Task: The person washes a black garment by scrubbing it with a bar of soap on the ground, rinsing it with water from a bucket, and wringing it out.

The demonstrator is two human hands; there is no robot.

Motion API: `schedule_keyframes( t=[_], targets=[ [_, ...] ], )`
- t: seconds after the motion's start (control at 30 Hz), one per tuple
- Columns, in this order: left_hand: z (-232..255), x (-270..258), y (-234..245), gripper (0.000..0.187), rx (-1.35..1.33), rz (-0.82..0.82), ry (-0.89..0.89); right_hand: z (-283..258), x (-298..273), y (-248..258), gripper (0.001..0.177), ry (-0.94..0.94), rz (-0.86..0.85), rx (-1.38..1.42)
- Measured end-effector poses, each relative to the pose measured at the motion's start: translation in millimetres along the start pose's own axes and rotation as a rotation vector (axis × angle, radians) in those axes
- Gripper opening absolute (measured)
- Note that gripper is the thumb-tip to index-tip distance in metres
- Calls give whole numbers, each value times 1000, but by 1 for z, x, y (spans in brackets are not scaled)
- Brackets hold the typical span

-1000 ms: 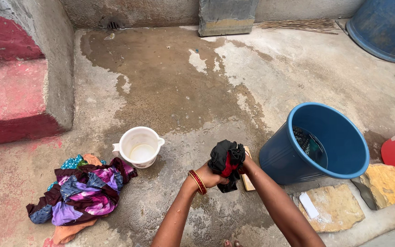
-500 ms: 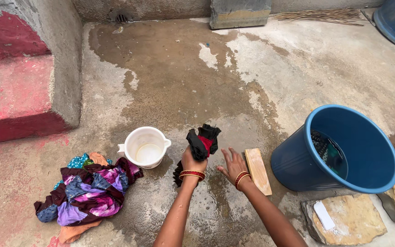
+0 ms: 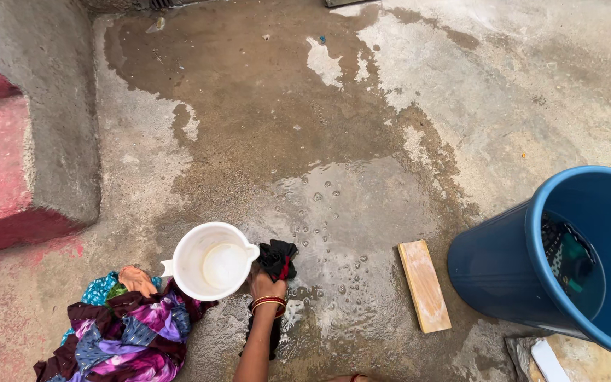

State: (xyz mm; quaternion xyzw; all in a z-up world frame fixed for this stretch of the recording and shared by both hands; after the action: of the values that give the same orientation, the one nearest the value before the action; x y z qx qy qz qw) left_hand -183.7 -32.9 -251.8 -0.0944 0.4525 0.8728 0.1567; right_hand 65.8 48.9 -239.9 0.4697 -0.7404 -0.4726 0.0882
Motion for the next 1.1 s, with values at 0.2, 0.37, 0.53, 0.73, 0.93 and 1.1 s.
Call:
schedule_keyframes(
  t=[0.2,0.37,0.53,0.73,0.93,1.1],
  targets=[
    [-5,23,-12,79,-4,-56,171,122,-15,28,86,-386,-158,-21],
    [-21,31,-55,67,172,-252,196,233,-70,172,68,-723,445,57],
    [0,33,-55,56,123,-345,217,215,-84,267,57,-1163,326,453],
    [75,10,-8,127,188,-394,189,90,-53,272,121,-1200,95,192],
    [252,-111,164,166,-93,48,-335,75,17,157,117,-1250,449,-66],
    [272,-288,306,59,-1449,542,-496,66,39,116,115,-1534,836,-245]
  ],
)
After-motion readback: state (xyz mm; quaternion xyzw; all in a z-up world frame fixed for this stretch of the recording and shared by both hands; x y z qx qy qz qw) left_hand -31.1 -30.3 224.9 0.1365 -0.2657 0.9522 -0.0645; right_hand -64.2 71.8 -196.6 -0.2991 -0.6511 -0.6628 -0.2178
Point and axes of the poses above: each hand's wrist, its own x-axis towards the middle knuckle, its own y-axis out of the back of the hand, z = x × y, the point moved 6 cm from there along x, towards the middle knuckle, and after that the axes turned 6 degrees about x, right-handed, at the moved point
